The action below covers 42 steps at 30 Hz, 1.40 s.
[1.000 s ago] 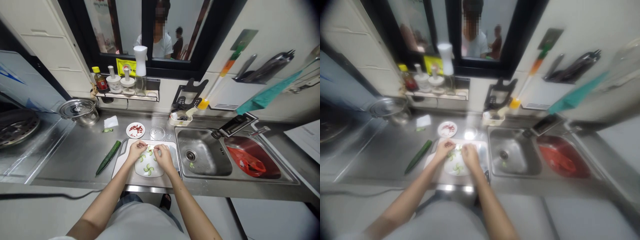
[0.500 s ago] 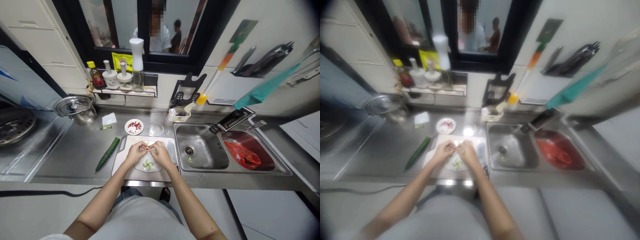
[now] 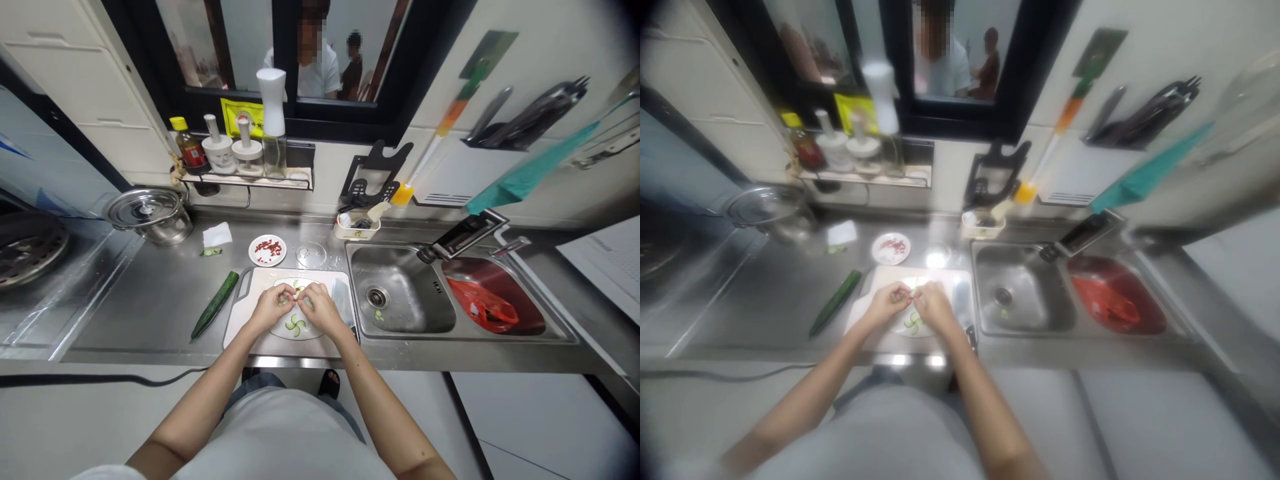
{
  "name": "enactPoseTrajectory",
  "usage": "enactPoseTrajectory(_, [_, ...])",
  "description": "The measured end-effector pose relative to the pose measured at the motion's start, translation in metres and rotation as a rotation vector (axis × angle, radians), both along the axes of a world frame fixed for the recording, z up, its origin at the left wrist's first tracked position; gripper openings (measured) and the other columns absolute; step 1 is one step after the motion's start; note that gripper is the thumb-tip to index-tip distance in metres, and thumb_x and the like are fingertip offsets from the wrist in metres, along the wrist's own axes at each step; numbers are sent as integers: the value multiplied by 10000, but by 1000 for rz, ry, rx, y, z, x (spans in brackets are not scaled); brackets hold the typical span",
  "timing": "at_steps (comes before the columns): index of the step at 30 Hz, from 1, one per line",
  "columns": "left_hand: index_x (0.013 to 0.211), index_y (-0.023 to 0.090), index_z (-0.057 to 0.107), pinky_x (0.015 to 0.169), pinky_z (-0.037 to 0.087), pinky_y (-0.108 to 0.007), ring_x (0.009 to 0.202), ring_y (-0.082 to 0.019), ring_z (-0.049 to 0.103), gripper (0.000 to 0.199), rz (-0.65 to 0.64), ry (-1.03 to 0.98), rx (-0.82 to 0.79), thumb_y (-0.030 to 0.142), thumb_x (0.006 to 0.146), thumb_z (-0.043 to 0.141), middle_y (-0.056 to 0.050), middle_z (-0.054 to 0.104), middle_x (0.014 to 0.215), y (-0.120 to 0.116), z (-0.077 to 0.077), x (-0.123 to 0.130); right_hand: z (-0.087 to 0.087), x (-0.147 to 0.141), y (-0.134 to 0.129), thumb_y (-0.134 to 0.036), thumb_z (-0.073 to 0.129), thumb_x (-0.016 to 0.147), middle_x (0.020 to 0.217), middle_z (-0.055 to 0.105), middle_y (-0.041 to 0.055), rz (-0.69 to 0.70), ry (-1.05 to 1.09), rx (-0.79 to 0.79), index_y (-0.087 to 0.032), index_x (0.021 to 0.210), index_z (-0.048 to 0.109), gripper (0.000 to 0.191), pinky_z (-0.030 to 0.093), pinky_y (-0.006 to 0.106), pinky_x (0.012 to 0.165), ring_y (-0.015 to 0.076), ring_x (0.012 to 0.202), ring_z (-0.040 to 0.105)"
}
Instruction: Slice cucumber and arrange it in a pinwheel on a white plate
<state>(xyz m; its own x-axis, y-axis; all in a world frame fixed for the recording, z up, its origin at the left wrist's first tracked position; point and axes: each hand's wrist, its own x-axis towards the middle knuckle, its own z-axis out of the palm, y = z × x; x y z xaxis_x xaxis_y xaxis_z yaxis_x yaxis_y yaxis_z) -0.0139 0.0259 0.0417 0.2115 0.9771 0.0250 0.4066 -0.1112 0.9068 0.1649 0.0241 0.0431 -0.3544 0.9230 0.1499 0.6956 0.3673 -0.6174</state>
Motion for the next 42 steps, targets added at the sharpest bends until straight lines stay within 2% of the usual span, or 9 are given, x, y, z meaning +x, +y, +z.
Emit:
enactPoseTrajectory(7, [907,181,654,712,448,-231,751,-130,615,179,-51,-5,-4,181,729,632,-3,694,802,-3,-4,-1,-5,1,-5,-207,518,885,897,573,44,1,19,-11,-198,837,612,107,383,309,837,198,947,473])
enactPoseTrajectory(12, [979,194,648,740,456,-239,810,-143,624,259,-71,12,-31,196,721,644,-9,697,861,-5,-9,-4,-6,3,-10,-201,516,881,884,574,44,-3,4,-9,-199,821,616,117,382,311,839,194,927,476])
enactPoseTrajectory(20, [949,195,661,686,445,-227,712,-128,585,203,52,116,-62,233,758,607,2,687,794,-15,-16,-9,-20,8,-26,-213,539,883,891,567,48,-20,-116,-48,-193,811,619,109,375,293,801,191,903,472])
enactPoseTrajectory(26, [928,188,664,638,425,-219,646,-116,562,192,74,142,-112,242,752,608,10,678,757,-24,-22,-6,-31,5,-34,-206,543,886,910,574,57,-19,-220,-80,-189,827,626,103,373,295,811,198,936,463])
enactPoseTrajectory(34, [918,190,659,621,396,-224,609,-109,539,172,25,227,-166,197,757,597,22,674,749,-32,-37,-3,-39,-1,-39,-218,521,897,940,571,71,-17,-304,-117,-178,820,634,142,368,302,819,203,962,459])
enactPoseTrajectory(42, [886,201,664,665,383,-227,705,-133,581,138,-20,305,-143,156,780,588,9,680,778,-35,-37,5,-44,-5,-39,-246,499,911,960,568,85,-9,-388,-136,-179,856,648,173,357,328,848,216,975,448])
